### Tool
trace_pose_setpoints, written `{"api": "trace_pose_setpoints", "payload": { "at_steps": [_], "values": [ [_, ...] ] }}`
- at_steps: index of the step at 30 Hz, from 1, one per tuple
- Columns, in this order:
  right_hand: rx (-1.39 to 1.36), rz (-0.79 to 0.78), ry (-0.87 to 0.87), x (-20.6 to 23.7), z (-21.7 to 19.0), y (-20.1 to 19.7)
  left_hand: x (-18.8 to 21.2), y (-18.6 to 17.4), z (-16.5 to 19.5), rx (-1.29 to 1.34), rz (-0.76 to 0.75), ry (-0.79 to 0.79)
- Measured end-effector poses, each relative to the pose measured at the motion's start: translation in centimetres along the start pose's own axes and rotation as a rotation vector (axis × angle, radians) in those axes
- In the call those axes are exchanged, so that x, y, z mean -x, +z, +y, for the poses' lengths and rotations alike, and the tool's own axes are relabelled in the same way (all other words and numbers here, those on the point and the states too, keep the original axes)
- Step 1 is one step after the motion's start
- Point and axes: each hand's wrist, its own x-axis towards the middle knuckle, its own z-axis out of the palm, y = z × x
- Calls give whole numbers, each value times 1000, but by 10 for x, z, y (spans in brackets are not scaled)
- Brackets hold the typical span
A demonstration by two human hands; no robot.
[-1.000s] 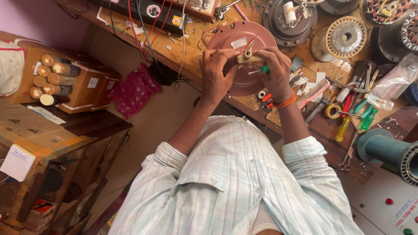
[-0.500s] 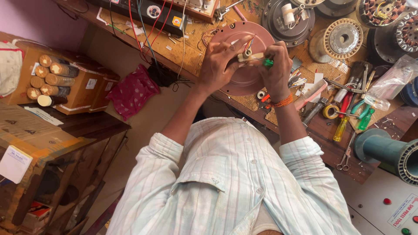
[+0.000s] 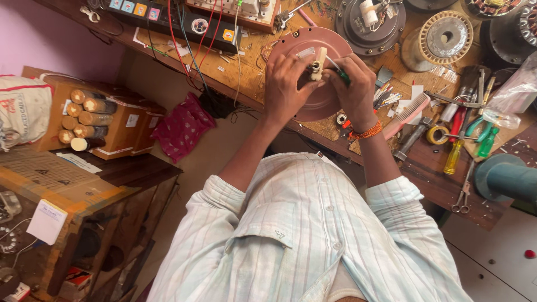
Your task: The person works on a reddish-brown circular electrical component, likely a fan motor housing, using a screwdriver to adjust internal parts and wires. They also handle a small white plastic piece and a metal component, manipulating them with their hands and tools on a cluttered workbench.
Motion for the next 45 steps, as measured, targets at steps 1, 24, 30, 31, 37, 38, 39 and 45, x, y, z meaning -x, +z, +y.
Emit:
{"api": "trace_pose_setpoints", "payload": {
  "at_steps": [1, 24, 30, 31, 37, 38, 39, 45],
  "values": [
    [7, 11, 0, 1, -2, 2, 2, 3, 1, 8, 16, -24],
    [-118, -94, 136, -3, -15, -1, 12, 2, 16, 80, 168, -145],
    [-68, -115, 86, -9, -25, -1, 13, -1, 12, 62, 135, -128],
    [-66, -122, 81, -9, -25, -1, 13, -1, 11, 62, 121, -124],
    [-126, -104, 110, -7, -23, 0, 15, -1, 10, 98, 112, -126],
    [-166, -104, 138, -7, -23, 0, 15, -1, 10, 83, 112, -130],
    [-135, -111, 112, -7, -23, 0, 15, -1, 9, 69, 109, -134],
    [-73, -131, 97, -8, -25, 0, 17, -1, 8, 45, 135, -80]
  ]
}}
